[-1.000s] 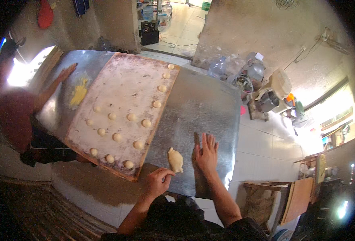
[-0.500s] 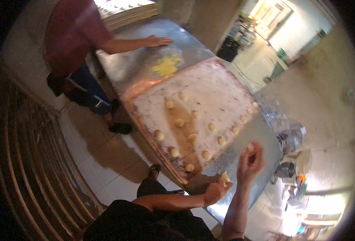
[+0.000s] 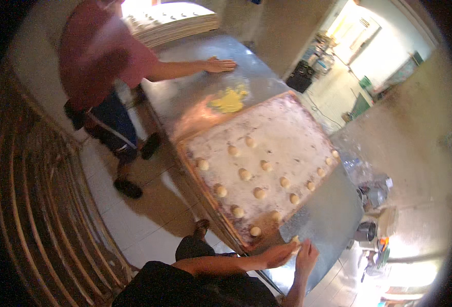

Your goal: The person tears small pieces of dough from a larger mass and rolls them into balls, placing them on a floured wooden board. Another person works alongside, also shaping dough. The camera wearer then carries the board to a wooden rack and places it on a shelf.

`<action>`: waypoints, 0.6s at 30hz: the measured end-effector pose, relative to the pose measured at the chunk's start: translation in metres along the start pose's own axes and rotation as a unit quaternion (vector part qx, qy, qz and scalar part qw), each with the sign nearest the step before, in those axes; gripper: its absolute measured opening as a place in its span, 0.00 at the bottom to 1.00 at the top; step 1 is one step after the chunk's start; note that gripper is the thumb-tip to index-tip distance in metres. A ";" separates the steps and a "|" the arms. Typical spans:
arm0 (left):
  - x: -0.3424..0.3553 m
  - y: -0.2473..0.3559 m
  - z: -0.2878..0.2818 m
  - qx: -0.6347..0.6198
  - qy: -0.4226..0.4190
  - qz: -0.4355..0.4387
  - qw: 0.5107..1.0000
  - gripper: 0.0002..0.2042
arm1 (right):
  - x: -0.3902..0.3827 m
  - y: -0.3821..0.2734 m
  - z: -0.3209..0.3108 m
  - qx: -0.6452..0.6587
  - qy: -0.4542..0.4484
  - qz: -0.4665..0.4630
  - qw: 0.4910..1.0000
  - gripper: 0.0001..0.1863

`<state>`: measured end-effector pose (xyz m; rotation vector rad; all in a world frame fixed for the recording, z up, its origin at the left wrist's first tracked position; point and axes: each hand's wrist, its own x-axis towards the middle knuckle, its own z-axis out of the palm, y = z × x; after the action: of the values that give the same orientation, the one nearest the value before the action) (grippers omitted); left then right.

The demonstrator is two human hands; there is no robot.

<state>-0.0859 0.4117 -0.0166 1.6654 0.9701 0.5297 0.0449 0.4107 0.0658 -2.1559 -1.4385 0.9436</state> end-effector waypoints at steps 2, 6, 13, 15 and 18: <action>-0.002 0.027 -0.021 -0.012 -0.075 -0.049 0.996 0.17 | -0.022 0.056 -0.021 0.233 -0.095 0.279 0.927 0.30; -0.032 0.039 0.000 0.362 -0.032 0.236 0.901 0.25 | -0.032 0.053 0.037 0.685 -0.098 0.090 0.716 0.24; 0.060 0.025 0.014 0.203 -0.111 0.394 0.889 0.13 | -0.046 0.048 0.034 0.663 0.003 0.246 0.707 0.14; 0.062 0.021 0.028 0.167 -0.112 0.340 0.919 0.13 | -0.052 0.067 0.031 0.591 0.021 0.262 0.763 0.15; 0.064 0.014 0.036 0.150 -0.097 0.342 0.923 0.14 | -0.076 0.085 0.047 0.380 0.109 0.167 0.903 0.16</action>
<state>-0.0180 0.4425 -0.0233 2.2948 0.3045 0.6758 0.0478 0.3046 0.0031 -1.8253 -0.4568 1.0965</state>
